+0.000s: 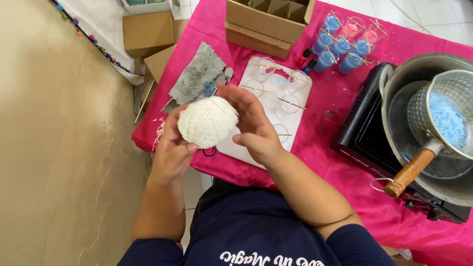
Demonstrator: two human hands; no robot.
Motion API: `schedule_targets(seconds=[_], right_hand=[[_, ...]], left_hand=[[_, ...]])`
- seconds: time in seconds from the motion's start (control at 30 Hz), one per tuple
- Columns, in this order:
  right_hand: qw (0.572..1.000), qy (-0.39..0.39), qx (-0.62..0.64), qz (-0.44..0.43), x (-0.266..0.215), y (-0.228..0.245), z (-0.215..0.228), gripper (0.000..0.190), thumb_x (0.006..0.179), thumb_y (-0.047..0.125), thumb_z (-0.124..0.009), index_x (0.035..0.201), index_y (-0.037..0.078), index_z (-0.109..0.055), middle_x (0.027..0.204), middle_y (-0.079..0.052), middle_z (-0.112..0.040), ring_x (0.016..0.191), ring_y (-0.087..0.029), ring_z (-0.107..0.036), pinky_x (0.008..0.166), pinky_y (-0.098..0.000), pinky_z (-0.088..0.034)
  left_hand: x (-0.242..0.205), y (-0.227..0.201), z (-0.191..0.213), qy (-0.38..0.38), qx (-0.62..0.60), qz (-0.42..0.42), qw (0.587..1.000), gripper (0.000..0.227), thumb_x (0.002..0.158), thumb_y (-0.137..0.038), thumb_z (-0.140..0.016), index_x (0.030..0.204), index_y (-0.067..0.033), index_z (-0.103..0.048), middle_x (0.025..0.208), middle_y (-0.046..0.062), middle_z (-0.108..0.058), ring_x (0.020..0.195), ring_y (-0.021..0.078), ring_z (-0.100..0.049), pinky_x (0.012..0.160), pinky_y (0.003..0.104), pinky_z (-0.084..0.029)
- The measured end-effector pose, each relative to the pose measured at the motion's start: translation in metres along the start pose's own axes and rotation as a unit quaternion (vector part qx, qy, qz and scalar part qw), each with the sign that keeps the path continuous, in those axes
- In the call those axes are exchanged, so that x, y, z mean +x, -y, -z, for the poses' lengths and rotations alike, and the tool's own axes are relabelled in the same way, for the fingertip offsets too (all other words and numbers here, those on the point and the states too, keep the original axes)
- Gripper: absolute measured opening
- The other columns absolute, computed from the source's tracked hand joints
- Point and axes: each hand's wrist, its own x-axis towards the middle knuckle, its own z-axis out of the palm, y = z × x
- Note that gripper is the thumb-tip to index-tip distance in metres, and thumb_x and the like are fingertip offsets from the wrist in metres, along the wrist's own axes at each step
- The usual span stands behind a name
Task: The person is preparing candle wicks by wrapping them around wooden sticks and positioning them over glass jars. They also check on blue wax melting in a pot on a portable stove.
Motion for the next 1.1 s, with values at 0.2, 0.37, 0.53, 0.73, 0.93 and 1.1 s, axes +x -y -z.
schedule_targets(seconds=[0.2, 0.37, 0.53, 0.73, 0.93, 1.1], right_hand=[[1.0, -0.012, -0.028, 0.003, -0.042, 0.032, 0.021, 0.073, 0.079, -0.016, -0.063, 0.148, -0.008, -0.04, 0.157, -0.031, -0.037, 0.15, -0.037, -0.035, 0.119, -0.0491, -0.035], [0.995, -0.039, -0.081, 0.036, -0.087, 0.05, 0.052, 0.077, 0.074, -0.022, -0.066, 0.144, -0.01, -0.038, 0.152, -0.034, -0.042, 0.145, -0.042, -0.04, 0.115, -0.0496, -0.039], [0.986, -0.037, -0.15, 0.061, -0.133, 0.061, 0.065, 0.083, 0.069, -0.025, -0.071, 0.143, -0.007, -0.036, 0.143, -0.036, -0.05, 0.139, -0.044, -0.047, 0.108, -0.051, -0.044], [0.988, -0.049, -0.114, 0.093, -0.162, 0.06, 0.078, 0.075, 0.081, -0.007, -0.072, 0.146, -0.003, -0.035, 0.154, -0.036, -0.034, 0.148, -0.046, -0.031, 0.117, -0.057, -0.031], [0.992, -0.101, -0.052, 0.054, -0.184, 0.05, 0.092, 0.068, 0.089, 0.018, -0.071, 0.143, -0.01, -0.039, 0.148, -0.041, -0.037, 0.145, -0.051, -0.034, 0.113, -0.0626, -0.03], [0.965, -0.13, -0.205, 0.095, -0.174, 0.065, 0.08, 0.042, 0.091, 0.011, -0.071, 0.123, -0.001, -0.046, 0.139, -0.037, -0.047, 0.138, -0.048, -0.047, 0.11, -0.0544, -0.038]], left_hand=[[0.001, 0.023, -0.035, 0.082, -0.109, 0.106, 0.985, 0.089, 0.077, -0.01, -0.073, 0.156, -0.0023, -0.033, 0.146, 0.017, -0.054, 0.128, 0.0271, -0.06, 0.105, 0.041, -0.054], [-0.008, 0.041, -0.072, 0.118, -0.134, 0.181, 0.967, 0.093, 0.078, -0.018, -0.073, 0.159, -0.0045, -0.027, 0.147, 0.02, -0.05, 0.127, 0.0311, -0.06, 0.102, 0.044, -0.055], [-0.024, 0.082, -0.08, 0.14, -0.085, 0.203, 0.965, 0.083, 0.087, -0.021, -0.072, 0.156, 0.0006, -0.032, 0.141, 0.024, -0.054, 0.123, 0.0283, -0.061, 0.1, 0.042, -0.056], [-0.021, 0.066, -0.114, 0.253, 0.125, 0.034, 0.959, 0.079, 0.076, -0.016, -0.089, 0.139, 0.0026, -0.046, 0.138, 0.025, -0.05, 0.126, 0.0323, -0.052, 0.109, 0.045, -0.041], [-0.025, 0.068, -0.134, 0.257, 0.274, -0.077, 0.923, 0.084, 0.069, -0.012, -0.094, 0.137, 0.0022, -0.046, 0.136, 0.021, -0.058, 0.127, 0.0363, -0.059, 0.108, 0.045, -0.045], [-0.021, 0.067, -0.144, 0.285, 0.332, -0.249, 0.864, 0.074, 0.079, 0.002, -0.082, 0.142, -0.0028, -0.043, 0.131, 0.022, -0.06, 0.118, 0.0462, -0.061, 0.098, 0.058, -0.054]])
